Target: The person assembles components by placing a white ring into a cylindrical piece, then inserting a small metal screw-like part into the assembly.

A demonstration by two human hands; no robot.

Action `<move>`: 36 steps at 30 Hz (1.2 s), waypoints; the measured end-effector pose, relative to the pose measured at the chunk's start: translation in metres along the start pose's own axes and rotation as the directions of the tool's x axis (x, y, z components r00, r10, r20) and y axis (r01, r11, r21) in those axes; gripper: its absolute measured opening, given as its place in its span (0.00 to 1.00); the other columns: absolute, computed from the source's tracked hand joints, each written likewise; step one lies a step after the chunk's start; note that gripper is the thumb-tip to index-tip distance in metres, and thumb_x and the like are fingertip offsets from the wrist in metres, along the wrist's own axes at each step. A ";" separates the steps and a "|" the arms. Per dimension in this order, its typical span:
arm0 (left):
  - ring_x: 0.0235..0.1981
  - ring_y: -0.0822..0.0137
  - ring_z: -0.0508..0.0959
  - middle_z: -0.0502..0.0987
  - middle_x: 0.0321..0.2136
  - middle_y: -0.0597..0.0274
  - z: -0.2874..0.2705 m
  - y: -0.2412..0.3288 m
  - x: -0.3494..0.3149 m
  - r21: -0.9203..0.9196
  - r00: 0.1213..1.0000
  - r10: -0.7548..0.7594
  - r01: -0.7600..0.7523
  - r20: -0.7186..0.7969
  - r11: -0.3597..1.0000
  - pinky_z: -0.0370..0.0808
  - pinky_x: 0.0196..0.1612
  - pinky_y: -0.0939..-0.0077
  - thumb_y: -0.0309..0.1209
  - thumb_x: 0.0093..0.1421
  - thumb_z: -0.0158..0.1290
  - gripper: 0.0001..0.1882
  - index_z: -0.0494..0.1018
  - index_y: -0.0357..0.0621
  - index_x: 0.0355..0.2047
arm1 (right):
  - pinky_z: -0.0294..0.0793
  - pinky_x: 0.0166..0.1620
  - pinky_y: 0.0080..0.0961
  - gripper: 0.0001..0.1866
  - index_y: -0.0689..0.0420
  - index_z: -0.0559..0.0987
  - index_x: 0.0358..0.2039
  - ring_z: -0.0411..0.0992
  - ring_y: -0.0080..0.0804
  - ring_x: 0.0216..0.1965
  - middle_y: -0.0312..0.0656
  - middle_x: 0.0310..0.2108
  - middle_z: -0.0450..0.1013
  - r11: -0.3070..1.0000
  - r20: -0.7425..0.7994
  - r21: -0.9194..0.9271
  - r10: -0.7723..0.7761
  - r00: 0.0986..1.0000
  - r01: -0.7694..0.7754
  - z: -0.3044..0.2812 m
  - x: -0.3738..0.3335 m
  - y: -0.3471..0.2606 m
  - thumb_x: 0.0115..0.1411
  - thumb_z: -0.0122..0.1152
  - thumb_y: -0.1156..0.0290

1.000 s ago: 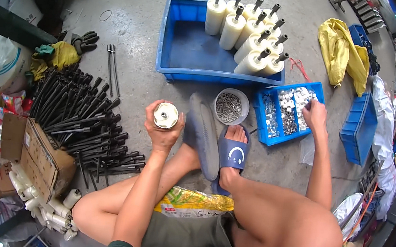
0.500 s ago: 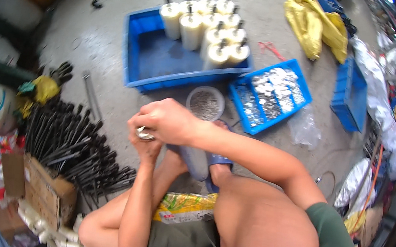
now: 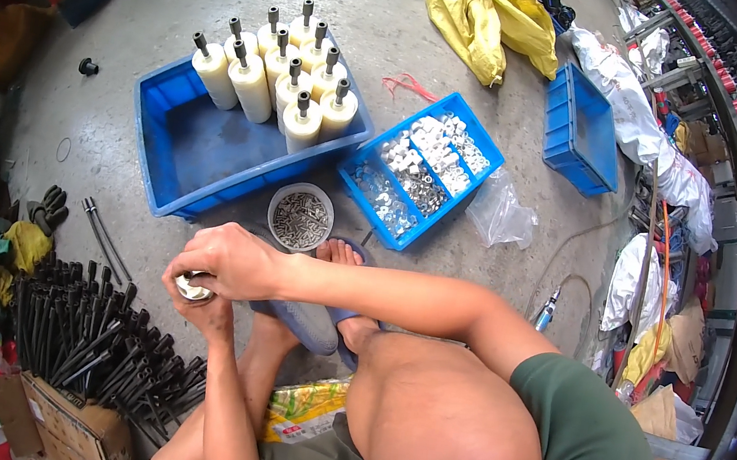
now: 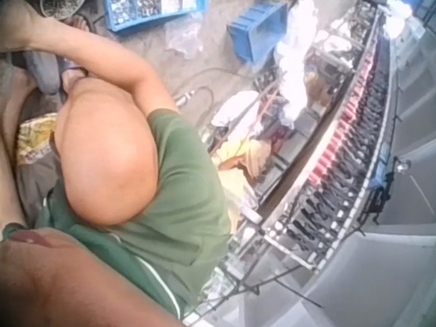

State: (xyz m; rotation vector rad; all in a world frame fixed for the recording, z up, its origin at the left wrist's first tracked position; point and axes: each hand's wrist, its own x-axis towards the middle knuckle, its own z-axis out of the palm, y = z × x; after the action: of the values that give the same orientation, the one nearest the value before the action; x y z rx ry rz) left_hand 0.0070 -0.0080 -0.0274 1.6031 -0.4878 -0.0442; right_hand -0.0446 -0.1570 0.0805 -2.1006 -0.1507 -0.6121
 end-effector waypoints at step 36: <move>0.51 0.62 0.78 0.79 0.50 0.52 -0.008 0.018 -0.002 0.055 0.998 -0.069 0.068 0.002 0.996 0.76 0.57 0.69 0.23 0.55 0.74 0.34 0.68 0.38 0.59 | 0.81 0.41 0.41 0.17 0.55 0.81 0.43 0.80 0.46 0.39 0.44 0.35 0.79 0.389 -0.252 -0.815 0.428 0.868 -0.429 -0.219 -0.223 0.123 0.52 0.74 0.70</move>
State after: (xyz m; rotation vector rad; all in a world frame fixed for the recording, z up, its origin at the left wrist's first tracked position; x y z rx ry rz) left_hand 0.0025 -0.0003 -0.0100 1.6738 -0.4402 -0.0862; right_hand -0.2781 -0.3773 -0.0174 -2.9309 0.8948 -0.3701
